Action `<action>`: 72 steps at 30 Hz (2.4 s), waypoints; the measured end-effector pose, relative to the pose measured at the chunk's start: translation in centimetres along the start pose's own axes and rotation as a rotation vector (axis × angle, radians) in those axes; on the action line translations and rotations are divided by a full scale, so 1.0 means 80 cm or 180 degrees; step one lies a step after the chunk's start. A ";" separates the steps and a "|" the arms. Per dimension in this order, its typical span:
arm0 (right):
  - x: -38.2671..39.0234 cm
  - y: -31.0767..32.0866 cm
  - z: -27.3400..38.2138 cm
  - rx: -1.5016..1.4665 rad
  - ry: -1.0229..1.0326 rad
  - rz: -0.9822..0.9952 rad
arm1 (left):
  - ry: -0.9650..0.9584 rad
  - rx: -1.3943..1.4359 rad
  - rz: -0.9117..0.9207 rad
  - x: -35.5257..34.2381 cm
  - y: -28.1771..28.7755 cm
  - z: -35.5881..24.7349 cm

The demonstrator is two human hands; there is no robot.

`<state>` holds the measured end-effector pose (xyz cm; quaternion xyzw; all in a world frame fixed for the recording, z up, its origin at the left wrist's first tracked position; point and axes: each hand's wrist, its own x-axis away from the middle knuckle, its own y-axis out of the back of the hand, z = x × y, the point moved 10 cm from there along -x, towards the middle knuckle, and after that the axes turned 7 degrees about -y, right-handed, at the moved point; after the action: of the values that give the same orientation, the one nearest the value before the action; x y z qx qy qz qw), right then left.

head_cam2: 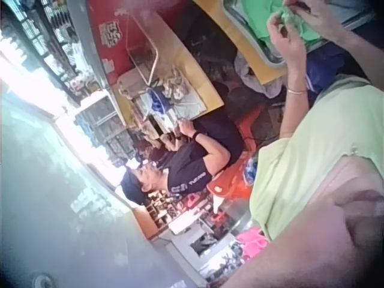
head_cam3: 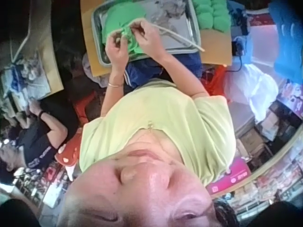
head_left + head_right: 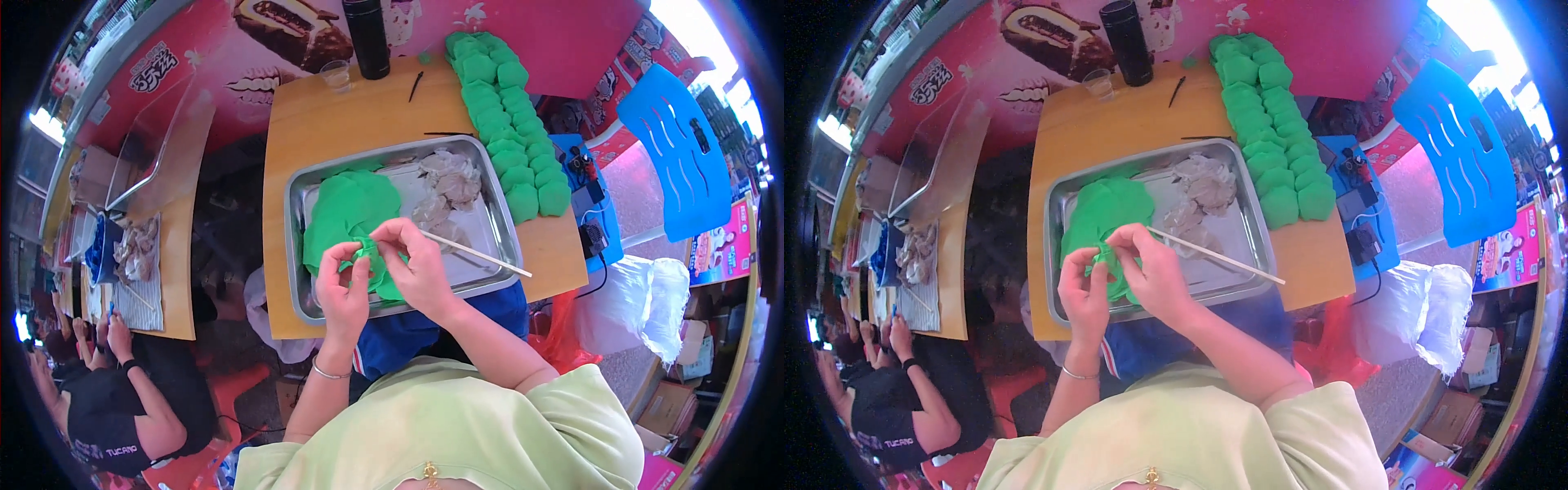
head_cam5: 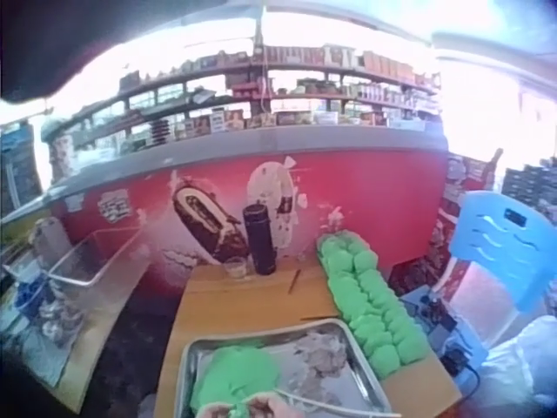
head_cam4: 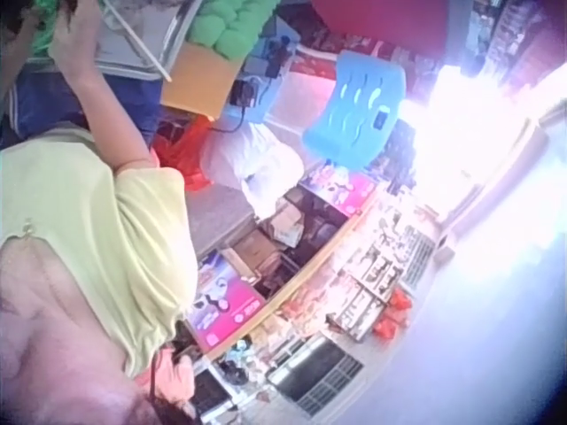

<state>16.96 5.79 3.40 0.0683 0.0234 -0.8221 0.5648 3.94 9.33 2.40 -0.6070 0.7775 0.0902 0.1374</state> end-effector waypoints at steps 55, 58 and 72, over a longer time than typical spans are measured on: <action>-0.001 -0.008 -0.002 -0.0793 -0.0443 0.0652 | 0.1084 0.2323 0.0241 0.010 -0.006 0.036; 0.000 -0.010 -0.008 -0.0758 -0.0586 0.0721 | 0.0970 0.2164 0.0346 0.008 -0.007 0.029; 0.004 -0.012 0.005 -0.0590 -0.0545 0.0670 | 0.0421 0.1150 0.0149 -0.004 0.013 0.005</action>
<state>15.90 5.81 3.70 -0.0523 0.0436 -0.7555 0.6516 3.09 10.01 2.11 -0.5589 0.8022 -0.0878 0.1907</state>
